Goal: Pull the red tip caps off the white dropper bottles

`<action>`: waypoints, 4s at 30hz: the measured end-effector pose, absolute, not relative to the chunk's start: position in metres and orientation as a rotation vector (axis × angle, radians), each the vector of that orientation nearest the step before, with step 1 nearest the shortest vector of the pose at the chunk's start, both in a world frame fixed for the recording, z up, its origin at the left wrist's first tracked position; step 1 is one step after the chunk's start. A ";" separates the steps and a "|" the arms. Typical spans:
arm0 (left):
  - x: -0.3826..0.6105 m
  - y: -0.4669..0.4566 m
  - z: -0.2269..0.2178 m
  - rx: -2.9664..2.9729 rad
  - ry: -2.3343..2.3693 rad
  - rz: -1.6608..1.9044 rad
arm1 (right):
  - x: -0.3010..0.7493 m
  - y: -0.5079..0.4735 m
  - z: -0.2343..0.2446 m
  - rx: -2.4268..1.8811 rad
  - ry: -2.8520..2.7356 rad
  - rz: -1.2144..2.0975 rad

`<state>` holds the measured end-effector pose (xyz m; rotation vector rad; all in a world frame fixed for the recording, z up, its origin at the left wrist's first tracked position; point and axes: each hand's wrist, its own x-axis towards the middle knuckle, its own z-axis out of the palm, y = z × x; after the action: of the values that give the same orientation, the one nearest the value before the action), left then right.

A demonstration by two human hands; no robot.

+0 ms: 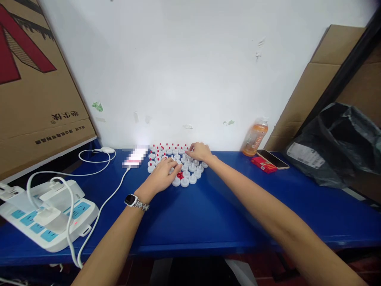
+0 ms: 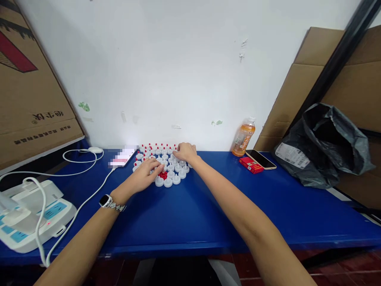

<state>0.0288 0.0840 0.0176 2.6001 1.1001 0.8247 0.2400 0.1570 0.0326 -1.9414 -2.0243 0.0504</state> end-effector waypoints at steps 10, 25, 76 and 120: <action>0.022 0.089 0.015 2.589 1.144 0.890 | 0.224 0.177 0.030 -1.934 -2.099 0.064; 0.033 0.073 0.028 2.425 1.038 1.172 | 0.213 0.062 0.035 -1.106 -1.849 0.370; 0.015 0.047 0.019 2.731 1.089 0.688 | 0.227 0.005 0.005 -1.243 -1.918 0.487; 0.007 0.070 -0.005 2.448 1.229 0.663 | 0.211 0.044 -0.019 -1.282 -1.877 0.532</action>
<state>0.0068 0.0704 -0.0053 2.4482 1.2293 0.6633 0.2113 0.0438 -0.0187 -1.2816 -1.8767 0.5318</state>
